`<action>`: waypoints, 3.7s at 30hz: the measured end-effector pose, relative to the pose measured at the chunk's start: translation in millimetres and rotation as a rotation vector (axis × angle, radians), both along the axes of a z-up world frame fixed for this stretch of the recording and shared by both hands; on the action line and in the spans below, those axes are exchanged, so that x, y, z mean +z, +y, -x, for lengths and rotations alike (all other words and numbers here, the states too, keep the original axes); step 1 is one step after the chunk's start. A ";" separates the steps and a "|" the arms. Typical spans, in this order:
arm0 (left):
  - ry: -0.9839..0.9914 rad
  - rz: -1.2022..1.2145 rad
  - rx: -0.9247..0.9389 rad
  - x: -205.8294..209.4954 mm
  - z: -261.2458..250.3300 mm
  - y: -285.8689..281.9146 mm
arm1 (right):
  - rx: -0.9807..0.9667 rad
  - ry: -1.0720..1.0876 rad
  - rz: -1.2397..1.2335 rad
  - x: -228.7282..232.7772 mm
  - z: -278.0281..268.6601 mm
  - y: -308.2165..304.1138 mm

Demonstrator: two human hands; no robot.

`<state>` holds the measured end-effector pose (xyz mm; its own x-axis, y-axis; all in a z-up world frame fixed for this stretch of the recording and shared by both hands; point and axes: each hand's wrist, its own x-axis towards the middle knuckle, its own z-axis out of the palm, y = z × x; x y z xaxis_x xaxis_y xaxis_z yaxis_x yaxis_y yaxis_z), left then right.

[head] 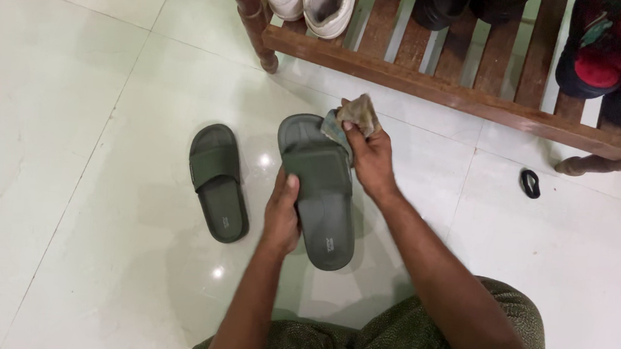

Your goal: The person sits on the floor and wipes a pair of green slides with a cloth. They clean the top strap, the footbed, and the sole of each slide one at a time, then place them back on the floor.

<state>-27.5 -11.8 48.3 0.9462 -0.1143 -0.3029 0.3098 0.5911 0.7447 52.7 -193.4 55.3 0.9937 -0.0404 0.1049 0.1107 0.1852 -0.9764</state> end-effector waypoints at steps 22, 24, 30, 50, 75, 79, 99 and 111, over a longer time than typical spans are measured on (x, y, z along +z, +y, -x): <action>0.040 0.408 -0.016 -45.2 -18.0 7.5 | 0.309 -0.224 0.259 34.0 22.7 10.9; 0.144 0.282 0.246 -44.9 -20.3 9.9 | 0.328 -0.024 0.307 25.0 26.7 22.0; 0.125 0.281 0.699 -8.8 -33.8 55.1 | 0.512 0.259 0.077 4.5 53.5 38.4; -0.323 0.001 0.443 -0.9 -19.3 37.8 | -0.102 0.365 0.416 12.9 15.9 -7.2; -0.322 0.031 0.365 -29.0 -7.9 8.1 | 0.237 -0.644 0.658 52.6 49.8 32.0; -0.385 -0.127 0.369 1.3 -10.3 31.5 | 0.031 -0.484 0.741 20.1 21.5 -8.9; -0.028 0.501 0.529 11.7 -25.9 64.9 | 0.151 -0.039 0.653 37.5 31.7 19.7; -0.181 0.295 0.474 -33.9 -24.8 41.7 | 0.414 -0.415 1.041 45.9 83.1 69.2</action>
